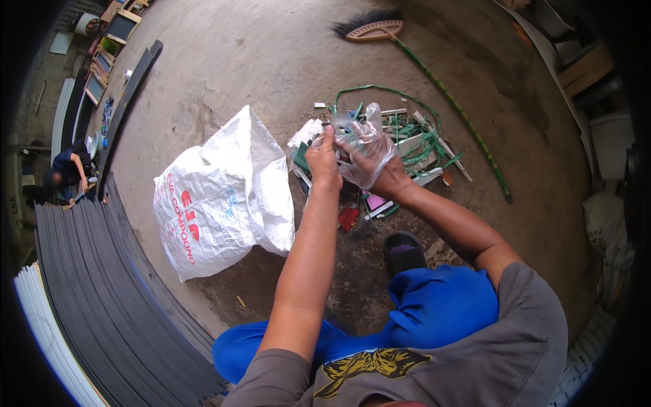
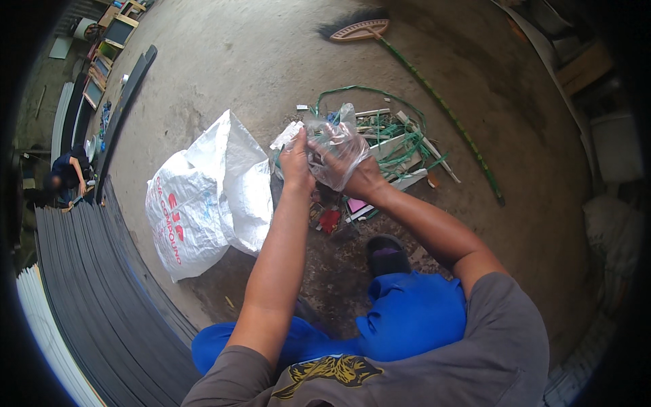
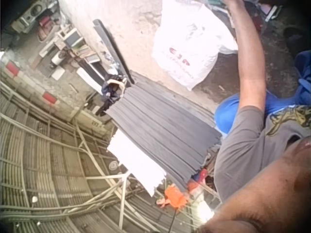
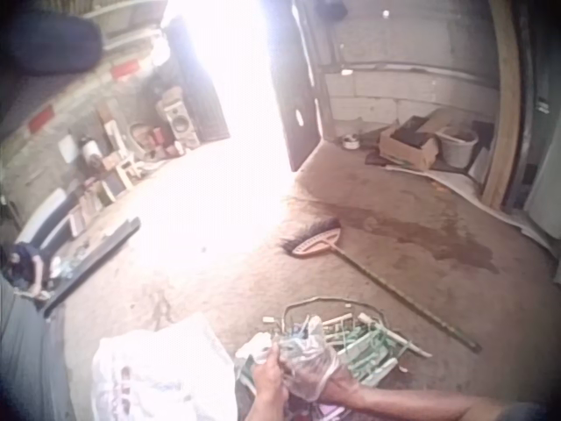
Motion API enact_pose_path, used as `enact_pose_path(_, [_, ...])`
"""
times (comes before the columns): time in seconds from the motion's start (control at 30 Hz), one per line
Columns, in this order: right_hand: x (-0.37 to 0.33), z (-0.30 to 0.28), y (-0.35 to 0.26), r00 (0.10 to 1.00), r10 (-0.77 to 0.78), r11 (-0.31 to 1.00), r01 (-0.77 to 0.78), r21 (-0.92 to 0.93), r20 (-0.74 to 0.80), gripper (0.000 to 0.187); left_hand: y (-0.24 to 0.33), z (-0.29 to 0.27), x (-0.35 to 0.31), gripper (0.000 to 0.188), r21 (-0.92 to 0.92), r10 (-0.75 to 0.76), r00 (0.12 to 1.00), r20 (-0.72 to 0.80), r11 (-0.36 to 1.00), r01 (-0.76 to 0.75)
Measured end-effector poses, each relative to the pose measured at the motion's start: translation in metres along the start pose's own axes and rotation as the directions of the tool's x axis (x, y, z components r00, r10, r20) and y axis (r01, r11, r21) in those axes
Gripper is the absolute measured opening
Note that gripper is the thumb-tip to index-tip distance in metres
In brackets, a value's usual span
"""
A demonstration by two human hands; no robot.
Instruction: The person sweeps scattered debris on the floor into a pile using a broom, then squats to pick up the debris by hand and place it into a white sack. The person puts on a disposable glove before handling the debris and continues collecting scattered pieces until the area is cleared.
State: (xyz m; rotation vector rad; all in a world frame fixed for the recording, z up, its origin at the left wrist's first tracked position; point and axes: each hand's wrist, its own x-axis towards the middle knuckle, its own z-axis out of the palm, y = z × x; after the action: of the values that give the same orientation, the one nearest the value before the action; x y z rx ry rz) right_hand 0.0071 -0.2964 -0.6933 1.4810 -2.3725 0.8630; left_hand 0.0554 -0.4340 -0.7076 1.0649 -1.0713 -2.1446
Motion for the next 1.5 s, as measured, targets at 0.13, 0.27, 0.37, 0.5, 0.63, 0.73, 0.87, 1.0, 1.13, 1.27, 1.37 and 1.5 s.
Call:
enact_pose_path(0.13, [-0.011,0.014,0.021,0.996,-0.082,0.993,0.083,0.087,-0.02,0.06,0.006,-0.007,0.008,0.028,0.051,-0.015,1.0,-0.003,0.999,0.015])
enact_pose_path(0.27, [-0.017,0.017,0.029,0.995,-0.104,0.991,0.104,0.081,-0.008,0.068,0.014,-0.007,0.004,0.029,0.087,-0.013,1.0,0.014,0.996,0.011])
enact_pose_path(0.37, [-0.013,0.011,0.024,0.992,-0.125,0.989,0.123,0.087,0.018,0.073,0.019,-0.01,0.005,0.033,0.104,-0.019,0.999,0.034,0.994,0.016])
enact_pose_path(0.5, [-0.001,-0.007,0.008,1.0,-0.001,0.993,-0.002,0.116,0.026,0.076,0.024,-0.013,0.005,0.048,-0.117,-0.027,0.997,0.069,0.992,0.035])
enact_pose_path(0.63, [0.0,-0.003,0.012,0.989,0.125,0.984,-0.134,0.116,0.083,0.076,0.025,-0.023,-0.002,0.059,-0.16,0.005,0.999,0.051,0.987,0.003])
enact_pose_path(0.73, [0.0,0.004,0.018,0.987,0.142,0.978,-0.151,0.146,0.071,0.075,0.014,-0.026,-0.014,0.065,-0.184,0.047,0.994,-0.096,0.981,-0.064])
enact_pose_path(0.87, [-0.001,0.008,0.017,0.969,0.228,0.923,-0.247,0.297,0.097,0.062,0.004,-0.031,-0.037,0.07,-0.263,-0.391,0.908,0.148,0.87,0.417])
enact_pose_path(1.0, [0.005,0.003,0.008,0.949,0.248,0.873,-0.305,0.381,0.193,0.052,-0.007,-0.029,-0.026,0.052,-0.12,-0.466,0.856,0.226,0.858,0.499])
enact_pose_path(1.13, [-0.001,0.007,0.009,0.983,0.149,0.912,-0.18,0.369,0.111,0.045,-0.007,-0.015,-0.024,0.03,-0.067,-0.25,0.964,0.087,0.964,0.256])
enact_pose_path(1.27, [-0.006,0.01,0.011,0.982,0.101,0.908,-0.156,0.39,0.158,0.041,-0.006,-0.013,-0.022,0.018,-0.09,-0.184,0.983,0.009,0.979,0.184])
enact_pose_path(1.37, [-0.006,0.011,0.01,0.987,0.07,0.867,-0.131,0.481,0.141,0.041,-0.006,-0.012,-0.024,0.016,-0.1,-0.119,0.993,-0.014,0.988,0.117])
enact_pose_path(1.5, [0.0,0.005,0.008,0.989,0.062,0.807,-0.127,0.577,0.131,0.048,-0.007,-0.016,-0.021,0.017,-0.103,-0.07,0.997,-0.032,0.992,0.066])
